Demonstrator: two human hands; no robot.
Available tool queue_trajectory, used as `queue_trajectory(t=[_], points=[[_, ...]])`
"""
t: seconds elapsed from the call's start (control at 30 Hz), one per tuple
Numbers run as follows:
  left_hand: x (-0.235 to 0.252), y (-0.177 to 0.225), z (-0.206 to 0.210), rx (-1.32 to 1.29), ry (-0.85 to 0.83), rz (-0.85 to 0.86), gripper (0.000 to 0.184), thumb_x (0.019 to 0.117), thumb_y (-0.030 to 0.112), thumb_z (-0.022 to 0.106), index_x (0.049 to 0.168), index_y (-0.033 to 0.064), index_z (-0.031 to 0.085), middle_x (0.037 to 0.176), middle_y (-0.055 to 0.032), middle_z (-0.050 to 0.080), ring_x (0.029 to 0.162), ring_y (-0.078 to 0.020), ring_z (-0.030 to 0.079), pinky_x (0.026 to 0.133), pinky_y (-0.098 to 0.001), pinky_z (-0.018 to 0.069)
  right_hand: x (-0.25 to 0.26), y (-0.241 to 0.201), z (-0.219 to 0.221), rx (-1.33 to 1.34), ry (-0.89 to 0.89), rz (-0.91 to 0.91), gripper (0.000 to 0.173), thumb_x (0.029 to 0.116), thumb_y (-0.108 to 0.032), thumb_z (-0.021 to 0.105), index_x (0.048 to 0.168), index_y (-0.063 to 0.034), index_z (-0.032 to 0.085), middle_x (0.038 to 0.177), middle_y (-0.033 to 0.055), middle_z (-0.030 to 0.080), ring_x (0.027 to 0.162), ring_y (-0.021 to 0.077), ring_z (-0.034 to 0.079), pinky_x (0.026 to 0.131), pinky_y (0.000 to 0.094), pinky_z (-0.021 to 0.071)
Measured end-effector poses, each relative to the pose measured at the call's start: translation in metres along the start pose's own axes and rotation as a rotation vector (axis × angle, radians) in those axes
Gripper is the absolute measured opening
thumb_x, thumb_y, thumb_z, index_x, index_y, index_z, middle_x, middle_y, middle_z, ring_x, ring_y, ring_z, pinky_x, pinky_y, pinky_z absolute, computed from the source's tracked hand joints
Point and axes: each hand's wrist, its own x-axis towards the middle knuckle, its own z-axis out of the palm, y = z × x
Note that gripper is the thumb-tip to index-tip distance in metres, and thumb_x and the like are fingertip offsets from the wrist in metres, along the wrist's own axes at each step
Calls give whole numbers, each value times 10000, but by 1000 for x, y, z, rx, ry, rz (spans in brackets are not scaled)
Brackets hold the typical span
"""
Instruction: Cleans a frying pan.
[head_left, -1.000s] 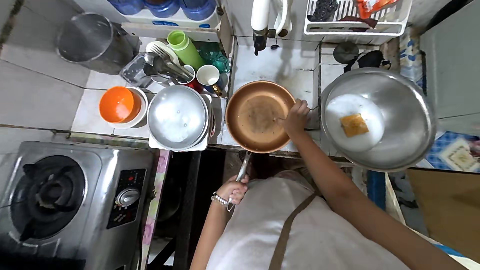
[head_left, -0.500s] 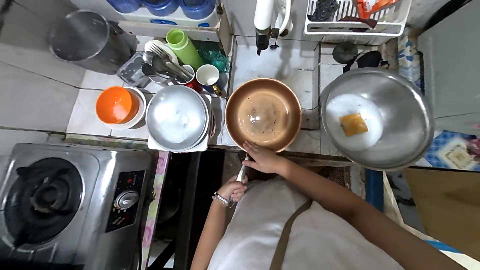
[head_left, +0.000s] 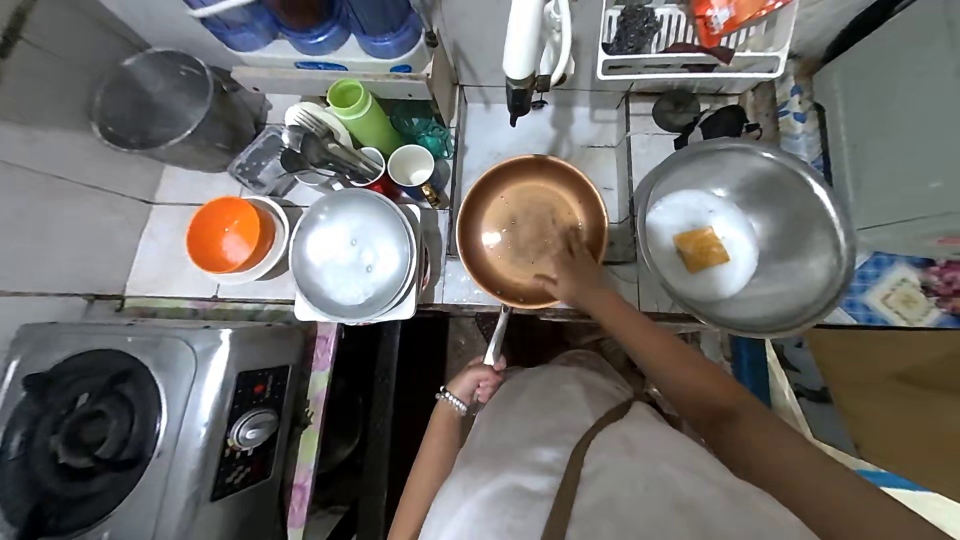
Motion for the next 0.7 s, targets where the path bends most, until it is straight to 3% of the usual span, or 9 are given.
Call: queue_trajectory(t=[0.13, 0.3, 0.4, 0.47, 0.5, 0.53, 0.6, 0.63, 0.7], points=[[15, 10, 15, 48, -5, -26, 195, 724, 1, 534, 840, 157, 550, 569, 96, 492, 423, 21, 420, 401, -145, 370, -16, -25, 28, 22, -219, -172, 898, 1017, -675, 396, 1633, -42, 235, 1726, 129, 142, 1604, 339, 34, 1286, 541, 34], [41, 38, 46, 86, 181, 206, 123, 961, -43, 467, 993, 58, 529, 486, 88, 409, 357, 7, 391, 355, -143, 352, -26, -23, 22, 3, -261, -214, 846, 1030, -687, 313, 1618, -78, 314, 1712, 103, 219, 1596, 336, 119, 1269, 570, 83], [40, 39, 49, 177, 232, 234, 121, 966, -41, 498, 918, 71, 505, 488, 74, 409, 358, -8, 390, 353, -153, 354, -33, 11, 15, 65, 27, -116, 670, 1049, -572, 433, 1477, -71, 553, 1637, 193, 365, 1560, 409, 219, 1251, 637, 126], [33, 42, 52, 261, 259, 249, 123, 957, -39, 507, 917, 77, 495, 497, 73, 421, 363, -10, 391, 360, -157, 350, -25, 36, 1, 123, 174, 54, 645, 1062, -451, 494, 1546, -29, 443, 1683, 258, 197, 1574, 448, 119, 1241, 668, 94], [29, 44, 56, 291, 267, 255, 125, 940, -43, 511, 920, 79, 490, 497, 74, 429, 361, -10, 395, 359, -158, 354, -18, 44, -9, 207, 196, 134, 693, 1053, -372, 556, 1603, -26, 318, 1687, 285, 132, 1565, 477, 113, 1243, 643, 138], [25, 48, 61, 309, 274, 261, 138, 920, -51, 515, 918, 84, 486, 498, 74, 436, 358, -10, 398, 356, -159, 358, -9, 51, -17, 350, 232, 195, 774, 1013, -262, 651, 1620, -13, 239, 1660, 318, 173, 1532, 486, 218, 1223, 605, 250], [19, 57, 73, 342, 288, 271, 167, 900, -68, 527, 918, 88, 471, 495, 71, 440, 351, -13, 401, 350, -162, 362, 15, 59, -21, 705, 290, 224, 907, 918, -19, 732, 1608, 4, 144, 1484, 335, 452, 1292, 469, 559, 1040, 579, 503], [16, 63, 79, 358, 300, 278, 173, 897, -73, 537, 913, 86, 472, 494, 68, 441, 349, -16, 399, 348, -165, 361, 26, 64, -19, 849, 273, 208, 863, 913, 24, 718, 1589, -1, 182, 1382, 345, 530, 1182, 471, 619, 972, 585, 535], [13, 72, 93, 424, 346, 292, 175, 873, -67, 558, 915, 83, 477, 511, 64, 435, 358, -21, 390, 353, -171, 357, 50, 76, -6, 1052, 267, 173, 602, 945, -7, 688, 1469, 61, 399, 1283, 338, 602, 1107, 430, 652, 935, 542, 548]])
